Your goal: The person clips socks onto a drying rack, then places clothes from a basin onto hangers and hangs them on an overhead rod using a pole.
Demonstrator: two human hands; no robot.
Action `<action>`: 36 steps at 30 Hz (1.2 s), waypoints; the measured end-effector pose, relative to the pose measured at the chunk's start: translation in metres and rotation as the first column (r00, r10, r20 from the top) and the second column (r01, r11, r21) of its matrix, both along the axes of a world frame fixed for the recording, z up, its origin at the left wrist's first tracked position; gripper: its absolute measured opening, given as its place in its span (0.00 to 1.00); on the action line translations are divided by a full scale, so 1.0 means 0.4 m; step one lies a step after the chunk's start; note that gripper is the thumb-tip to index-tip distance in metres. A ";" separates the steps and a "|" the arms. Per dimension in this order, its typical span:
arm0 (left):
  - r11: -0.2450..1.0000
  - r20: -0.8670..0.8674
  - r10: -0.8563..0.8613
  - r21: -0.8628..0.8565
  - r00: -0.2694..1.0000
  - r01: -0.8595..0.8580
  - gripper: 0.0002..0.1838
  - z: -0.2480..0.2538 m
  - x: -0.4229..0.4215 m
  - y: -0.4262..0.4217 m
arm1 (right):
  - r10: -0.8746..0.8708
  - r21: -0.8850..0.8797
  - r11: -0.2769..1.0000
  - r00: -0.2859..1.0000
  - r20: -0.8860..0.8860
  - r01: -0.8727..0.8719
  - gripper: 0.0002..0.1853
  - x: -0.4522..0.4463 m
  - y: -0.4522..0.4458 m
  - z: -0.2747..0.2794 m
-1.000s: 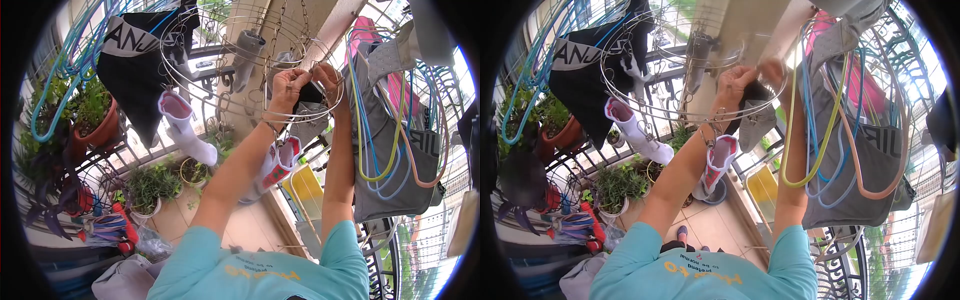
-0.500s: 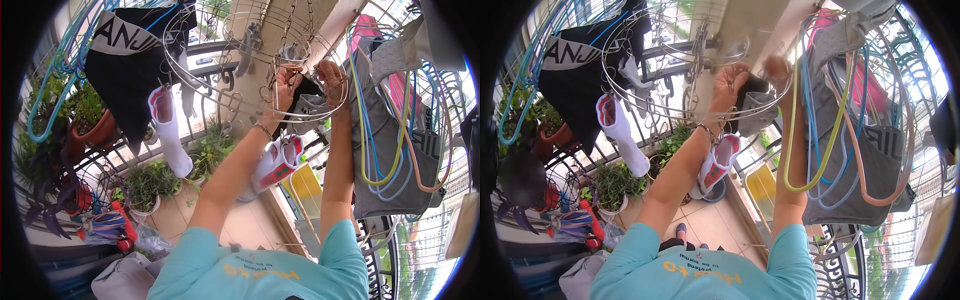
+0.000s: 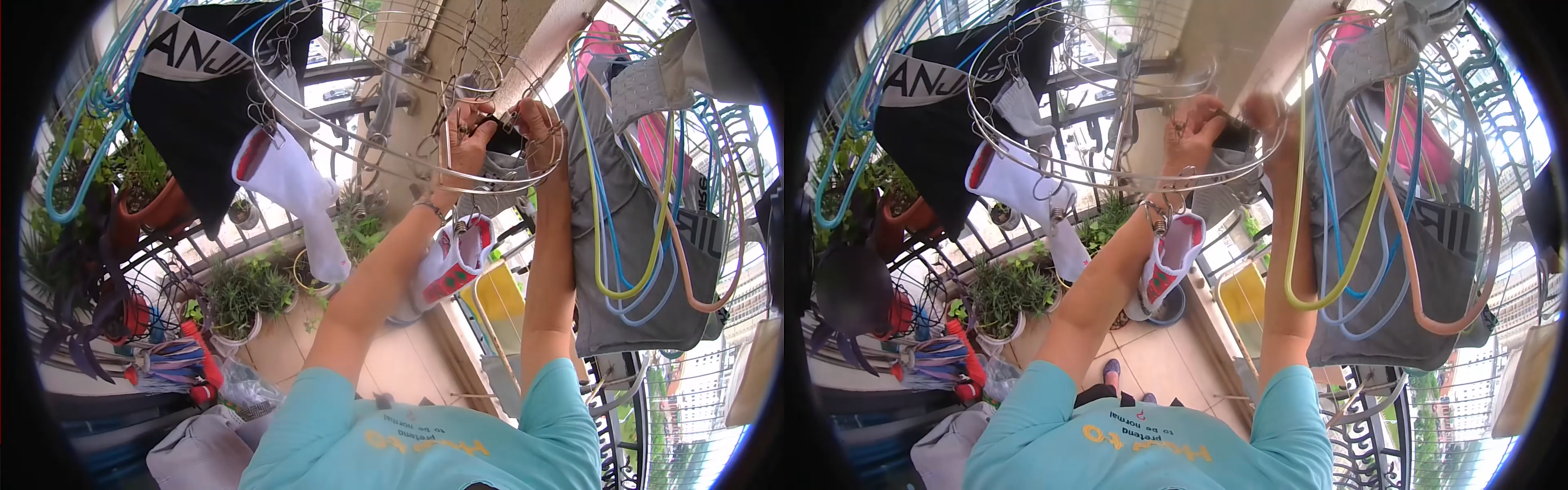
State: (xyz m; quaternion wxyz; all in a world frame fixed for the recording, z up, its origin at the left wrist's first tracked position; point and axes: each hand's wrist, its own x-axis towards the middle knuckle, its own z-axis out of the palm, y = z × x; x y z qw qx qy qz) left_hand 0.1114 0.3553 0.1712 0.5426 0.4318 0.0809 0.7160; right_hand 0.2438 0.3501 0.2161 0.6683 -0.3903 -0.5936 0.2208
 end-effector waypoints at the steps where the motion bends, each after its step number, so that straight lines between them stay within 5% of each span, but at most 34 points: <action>1: 0.999 0.043 -0.033 -0.010 0.999 0.034 0.12 -0.005 0.002 -0.001 | -0.003 -0.032 0.999 1.000 0.014 0.004 0.16 -0.004 -0.012 0.010; 5: 0.999 -0.144 0.037 -0.020 0.989 -0.040 0.13 -0.004 -0.007 -0.008 | 0.003 -0.036 0.999 0.999 0.048 -0.002 0.16 0.000 -0.014 0.019; 15: 0.996 -0.086 -0.023 0.084 0.996 0.030 0.09 0.003 -0.020 -0.022 | -0.048 -0.131 0.990 0.998 0.027 0.051 0.17 -0.012 -0.015 0.011; 22: 0.991 -0.150 0.132 0.041 0.980 -0.127 0.06 0.005 -0.028 -0.006 | 0.193 -0.147 0.963 0.957 -0.217 -0.227 0.14 0.060 0.034 -0.038; 30: 0.951 -0.187 0.310 0.086 0.932 -0.298 0.05 0.002 -0.013 -0.012 | 0.168 -0.241 0.953 0.982 -0.085 -0.184 0.15 0.016 -0.002 -0.027; 32: 0.929 -0.275 0.369 0.116 0.888 -0.351 0.05 -0.020 -0.012 0.006 | 0.263 -0.221 0.944 0.963 0.053 -0.245 0.16 0.032 0.000 -0.030; 33: 0.957 -0.175 0.289 0.078 0.941 -0.279 0.06 -0.024 -0.018 0.006 | 0.321 -0.222 0.931 0.939 0.122 -0.289 0.16 0.035 0.005 -0.036; 34: 0.830 -0.264 0.553 0.264 0.790 -0.492 0.09 -0.028 -0.035 -0.003 | 0.372 -0.220 0.912 0.925 0.083 -0.347 0.18 0.008 -0.012 -0.028; 35: 0.913 -0.306 0.407 0.153 0.861 -0.377 0.10 -0.069 -0.023 0.003 | 0.264 -0.103 0.965 0.888 0.377 -0.243 0.24 -0.015 -0.054 -0.026; 36: 0.930 -0.361 0.367 0.126 0.857 -0.345 0.12 -0.103 -0.056 -0.013 | 0.310 -0.439 0.766 0.868 -0.387 -0.470 0.22 0.064 -0.004 -0.077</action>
